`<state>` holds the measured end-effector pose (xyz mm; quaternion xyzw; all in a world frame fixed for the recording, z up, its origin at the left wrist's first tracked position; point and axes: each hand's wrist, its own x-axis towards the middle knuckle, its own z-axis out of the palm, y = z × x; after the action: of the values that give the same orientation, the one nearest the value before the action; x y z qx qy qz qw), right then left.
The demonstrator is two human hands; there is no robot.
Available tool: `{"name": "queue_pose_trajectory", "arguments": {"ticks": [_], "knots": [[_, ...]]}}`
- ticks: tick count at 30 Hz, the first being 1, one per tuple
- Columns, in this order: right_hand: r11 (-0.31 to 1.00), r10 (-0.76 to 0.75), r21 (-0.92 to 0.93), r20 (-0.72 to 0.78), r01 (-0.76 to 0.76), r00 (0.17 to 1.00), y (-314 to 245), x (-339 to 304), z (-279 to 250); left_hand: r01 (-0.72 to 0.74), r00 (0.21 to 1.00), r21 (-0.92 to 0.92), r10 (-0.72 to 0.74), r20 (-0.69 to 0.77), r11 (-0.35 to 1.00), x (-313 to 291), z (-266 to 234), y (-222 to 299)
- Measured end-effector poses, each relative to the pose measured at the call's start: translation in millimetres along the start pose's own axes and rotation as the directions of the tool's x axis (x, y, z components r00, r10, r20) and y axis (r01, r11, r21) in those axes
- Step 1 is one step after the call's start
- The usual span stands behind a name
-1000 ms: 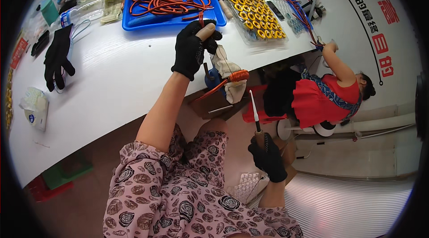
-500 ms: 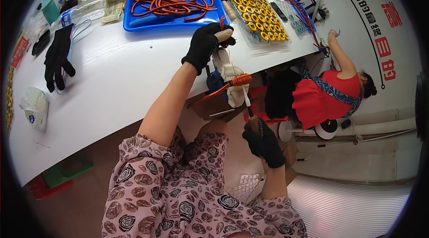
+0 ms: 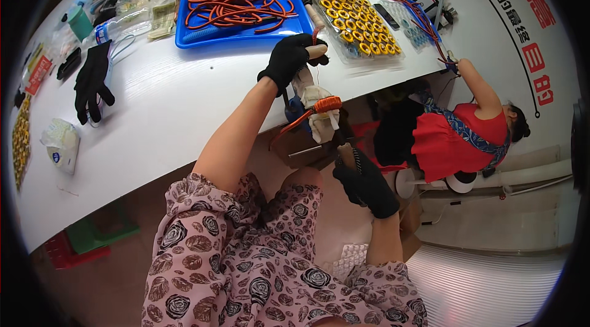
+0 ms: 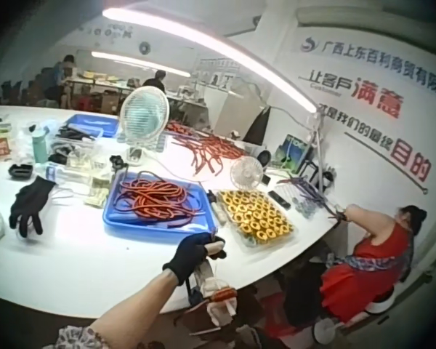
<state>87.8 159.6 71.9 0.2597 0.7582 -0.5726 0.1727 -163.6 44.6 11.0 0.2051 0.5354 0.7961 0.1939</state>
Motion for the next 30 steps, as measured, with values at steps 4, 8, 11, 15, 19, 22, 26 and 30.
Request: {"name": "queue_pose_trajectory", "arguments": {"ticks": [4, 8, 11, 15, 19, 22, 26, 30], "knots": [[0.981, -0.115, -0.163, -0.063, 0.104, 0.991, 30.0, -7.6, 0.6, 0.032, 0.999, 0.096, -0.033, 0.004, 0.995, -11.4, 0.3, 5.7], [0.957, -0.090, -0.289, -0.166, 0.039, 0.982, 65.7, -42.1, 3.1, -0.226, 0.971, 0.410, 0.240, 0.019, 0.883, -69.1, -7.4, 21.5], [0.901, -0.231, -0.397, -0.102, 0.173, 0.968, 119.5, -95.6, -2.5, -0.511, 0.824, 0.803, 0.443, 0.354, 0.308, -134.7, 32.2, 32.5], [0.870, -0.203, -0.480, -0.136, 0.115, 0.970, 97.7, -138.4, -0.8, -0.693, 0.663, 0.721, 0.368, 0.652, -0.031, -158.2, 56.4, 3.9], [0.135, -0.811, -0.937, -0.292, -0.324, 0.507, 97.3, -119.2, 18.7, -0.719, 0.624, 0.695, 0.450, 0.639, 0.010, -154.6, 67.2, 15.4], [0.890, -0.441, -0.443, -0.770, 0.112, 0.462, 52.9, -91.3, 28.6, -0.675, 0.585, 0.731, 0.676, 0.448, 0.099, -149.1, 50.2, 44.4], [0.111, -0.788, -0.939, 0.115, 0.324, 0.605, 58.7, -61.5, -4.9, -0.302, 0.841, 0.384, 0.433, -0.323, 0.872, -90.5, 18.0, 57.0], [0.757, -0.510, -0.479, -0.008, 0.444, 0.860, 61.1, -22.8, -7.8, -0.202, 0.957, -0.011, 0.195, -0.216, 0.979, -41.8, 5.1, 13.3]]}}
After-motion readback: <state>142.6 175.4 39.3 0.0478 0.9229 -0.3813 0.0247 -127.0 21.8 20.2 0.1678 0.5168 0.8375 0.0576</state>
